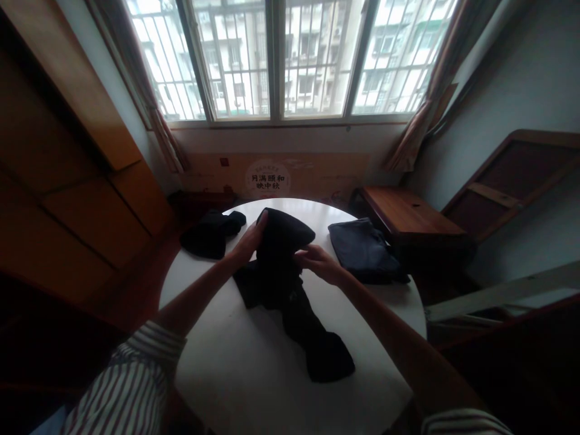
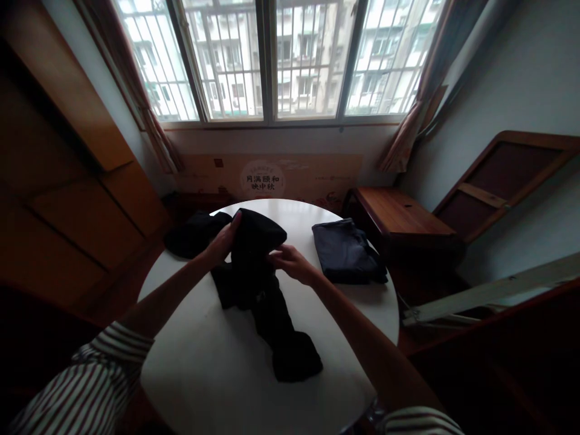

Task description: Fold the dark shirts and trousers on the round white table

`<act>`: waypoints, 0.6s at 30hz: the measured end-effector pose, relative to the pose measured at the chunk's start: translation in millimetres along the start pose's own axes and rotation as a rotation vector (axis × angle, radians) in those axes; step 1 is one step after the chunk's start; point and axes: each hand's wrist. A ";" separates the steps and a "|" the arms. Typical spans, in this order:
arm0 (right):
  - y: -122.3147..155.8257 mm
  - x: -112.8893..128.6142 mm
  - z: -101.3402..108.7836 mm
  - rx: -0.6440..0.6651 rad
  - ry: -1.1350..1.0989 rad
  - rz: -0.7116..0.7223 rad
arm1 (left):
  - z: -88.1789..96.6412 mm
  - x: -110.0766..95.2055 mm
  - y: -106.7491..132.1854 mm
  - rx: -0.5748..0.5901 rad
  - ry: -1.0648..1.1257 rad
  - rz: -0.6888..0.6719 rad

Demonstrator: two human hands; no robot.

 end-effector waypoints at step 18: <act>-20.5 -11.6 -33.2 -0.210 0.425 0.042 | -27.6 98.4 89.4 0.223 -0.730 0.000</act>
Point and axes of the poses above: each hand's wrist, its own y-axis away from the middle knuckle, its own z-axis out of the back of the hand, x = y × z, and after that the axes turned 13 degrees about z, right-handed
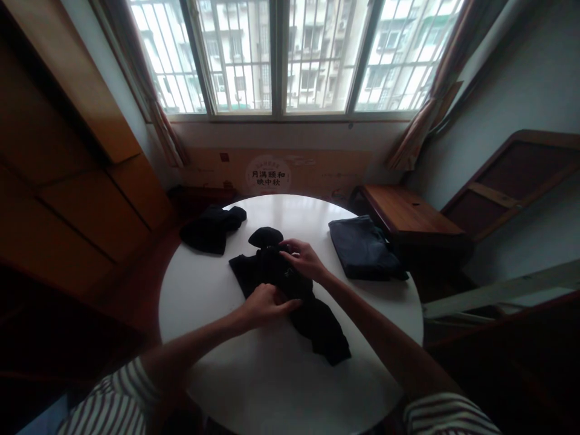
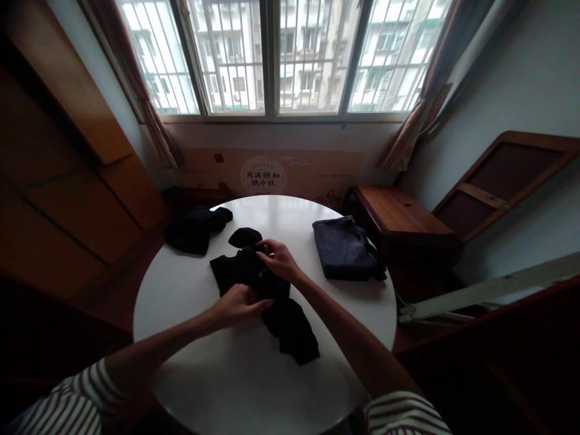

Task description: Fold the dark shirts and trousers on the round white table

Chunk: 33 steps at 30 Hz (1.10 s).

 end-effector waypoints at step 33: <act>39.7 28.3 126.2 0.039 0.644 -0.032 | 61.9 21.9 -18.3 -0.075 -0.372 -0.364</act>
Point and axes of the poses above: each hand's wrist, its own y-axis away from the middle knuckle, its own z-axis out of the back of the hand, x = y × z, and after that the axes turned 13 degrees about z, right-handed
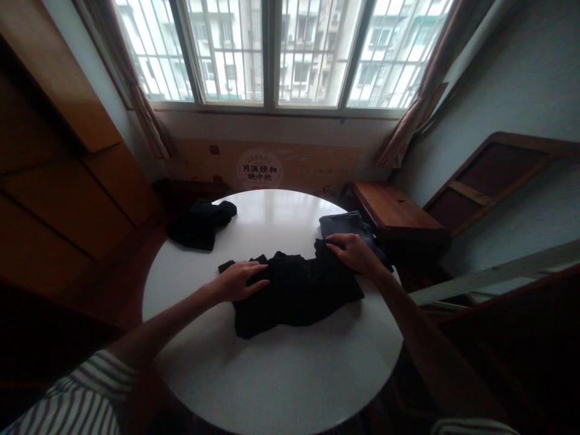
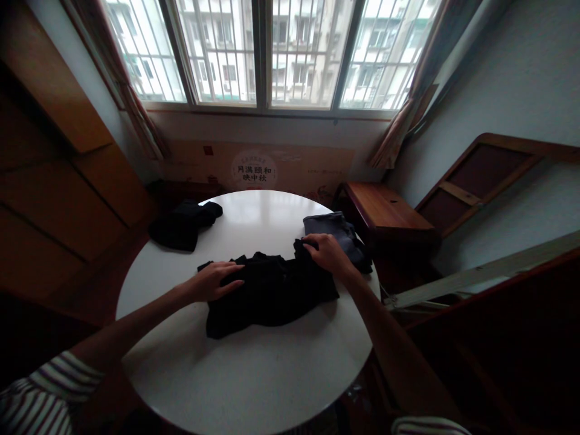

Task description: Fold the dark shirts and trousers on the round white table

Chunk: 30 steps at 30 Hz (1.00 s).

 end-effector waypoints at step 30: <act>26.3 -4.5 -60.3 -0.060 -0.539 -0.244 | -30.2 14.5 -76.4 -0.011 0.923 0.138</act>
Point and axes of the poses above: each hand's wrist, its own y-axis away from the middle knuckle, its own z-axis out of the back of the hand, x = y × z, and after that the axes turned 13 degrees about z, right-handed
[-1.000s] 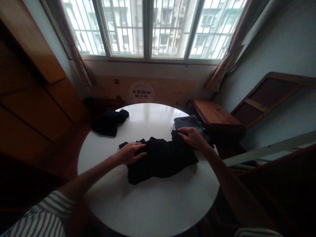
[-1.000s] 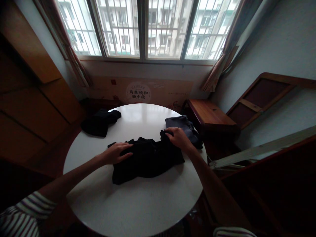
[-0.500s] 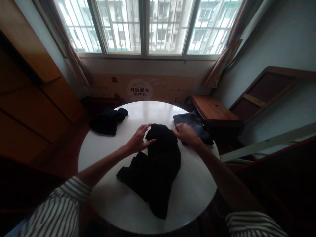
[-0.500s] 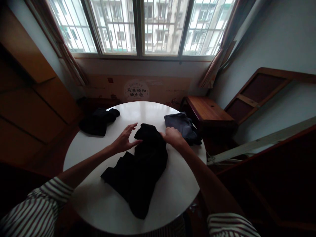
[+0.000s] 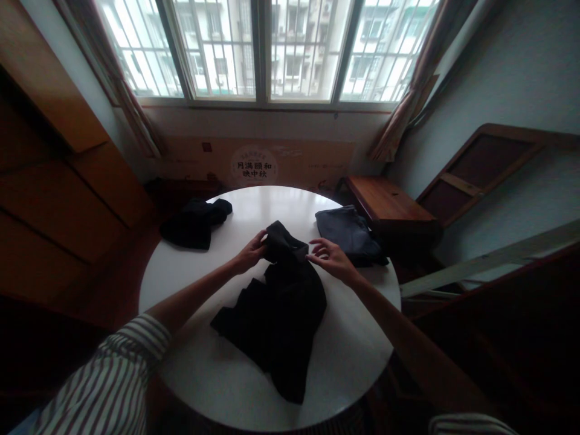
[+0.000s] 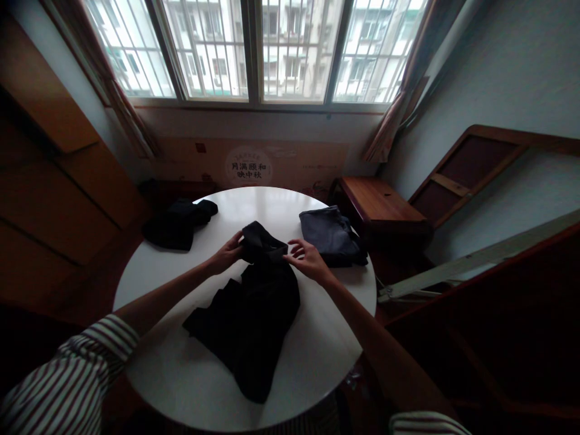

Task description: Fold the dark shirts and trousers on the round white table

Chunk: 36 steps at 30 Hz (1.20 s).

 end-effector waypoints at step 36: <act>14.9 73.7 -43.7 0.470 0.775 0.487 | 30.6 -33.4 86.8 -0.095 -1.170 -0.118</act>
Point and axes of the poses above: each hand's wrist, its own y-axis away from the middle knuckle, its own z-axis out of the back of the hand, x = y × z, and after that the axes turned 13 degrees about z, right-handed
